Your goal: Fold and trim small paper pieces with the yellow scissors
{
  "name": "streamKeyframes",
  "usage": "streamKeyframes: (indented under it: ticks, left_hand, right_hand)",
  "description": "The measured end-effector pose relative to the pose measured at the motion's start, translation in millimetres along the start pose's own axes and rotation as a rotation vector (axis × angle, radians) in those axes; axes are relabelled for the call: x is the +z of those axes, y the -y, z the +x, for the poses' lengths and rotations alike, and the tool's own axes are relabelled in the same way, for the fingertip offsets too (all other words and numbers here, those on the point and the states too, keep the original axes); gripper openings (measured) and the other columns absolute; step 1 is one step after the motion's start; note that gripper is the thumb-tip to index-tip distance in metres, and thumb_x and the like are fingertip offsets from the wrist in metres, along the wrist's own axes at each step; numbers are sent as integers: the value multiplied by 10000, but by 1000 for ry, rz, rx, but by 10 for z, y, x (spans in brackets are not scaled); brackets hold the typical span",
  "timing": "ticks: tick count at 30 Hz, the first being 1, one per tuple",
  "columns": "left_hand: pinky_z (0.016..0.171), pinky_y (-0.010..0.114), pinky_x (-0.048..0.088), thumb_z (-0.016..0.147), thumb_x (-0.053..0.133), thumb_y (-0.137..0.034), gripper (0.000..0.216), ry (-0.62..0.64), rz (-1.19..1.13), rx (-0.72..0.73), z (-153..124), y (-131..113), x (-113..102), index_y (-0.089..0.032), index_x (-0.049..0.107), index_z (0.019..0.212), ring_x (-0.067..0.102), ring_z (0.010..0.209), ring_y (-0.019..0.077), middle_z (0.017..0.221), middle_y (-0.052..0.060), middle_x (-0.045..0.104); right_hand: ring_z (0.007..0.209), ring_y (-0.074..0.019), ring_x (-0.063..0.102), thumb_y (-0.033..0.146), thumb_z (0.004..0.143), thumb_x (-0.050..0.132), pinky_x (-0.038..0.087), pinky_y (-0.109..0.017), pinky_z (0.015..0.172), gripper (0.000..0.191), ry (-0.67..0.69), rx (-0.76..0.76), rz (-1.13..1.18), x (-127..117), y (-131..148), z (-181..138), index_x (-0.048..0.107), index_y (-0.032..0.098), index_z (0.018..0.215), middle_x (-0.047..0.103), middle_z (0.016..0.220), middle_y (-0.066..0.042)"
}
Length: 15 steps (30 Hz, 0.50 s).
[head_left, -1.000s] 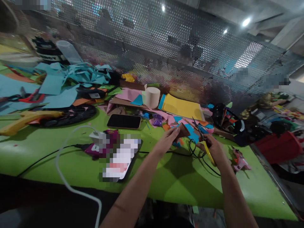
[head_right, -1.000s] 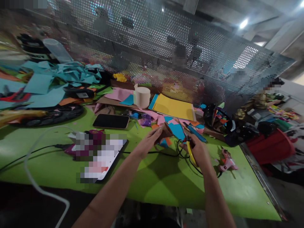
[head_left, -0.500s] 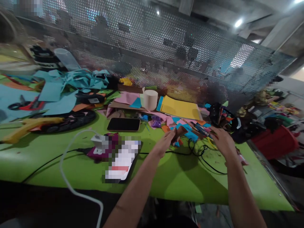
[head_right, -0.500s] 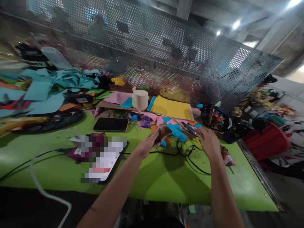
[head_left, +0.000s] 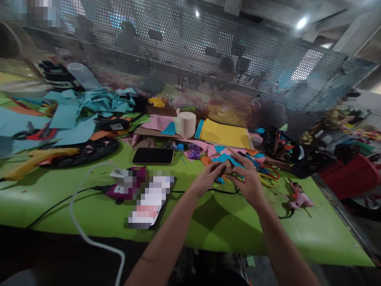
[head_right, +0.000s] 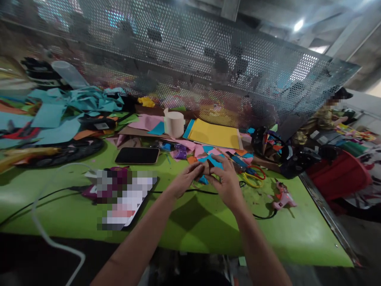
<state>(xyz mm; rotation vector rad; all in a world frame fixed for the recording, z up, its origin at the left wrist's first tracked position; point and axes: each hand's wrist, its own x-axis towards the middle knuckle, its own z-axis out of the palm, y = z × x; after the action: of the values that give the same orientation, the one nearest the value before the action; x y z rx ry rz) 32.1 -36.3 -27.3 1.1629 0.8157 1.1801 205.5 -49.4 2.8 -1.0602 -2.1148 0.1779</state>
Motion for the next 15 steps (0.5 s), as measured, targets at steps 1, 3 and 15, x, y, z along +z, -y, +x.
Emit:
streamKeyframes:
  ticks: [1, 3, 15]
  left_hand:
    - [723, 230, 473, 753, 675, -601, 458, 4, 13, 2, 4, 15, 3, -180, 693, 933, 575, 836, 142, 912, 34, 654]
    - [718, 221, 464, 763, 669, -595, 443, 21, 31, 8, 2, 31, 10, -179, 684, 913, 565, 819, 132, 895, 26, 640]
    - [621, 215, 388, 710, 656, -703, 581, 112, 40, -80, -32, 59, 21, -157, 620, 904, 484, 718, 101, 815, -5, 547]
  right_hand:
    - [1270, -278, 491, 336, 904, 623, 409, -493, 1050, 125, -1, -12, -7, 1, -2, -14, 712, 254, 871, 552, 1348, -95]
    - [1271, -283, 493, 320, 909, 611, 408, -494, 1051, 130, 12, -22, -22, -6, -5, -34, 720, 254, 884, 554, 1357, -96]
    - [1240, -288, 519, 312, 916, 610, 430, -483, 1025, 130, -14, -51, 12, 26, -81, -76, 724, 257, 947, 576, 1334, -95]
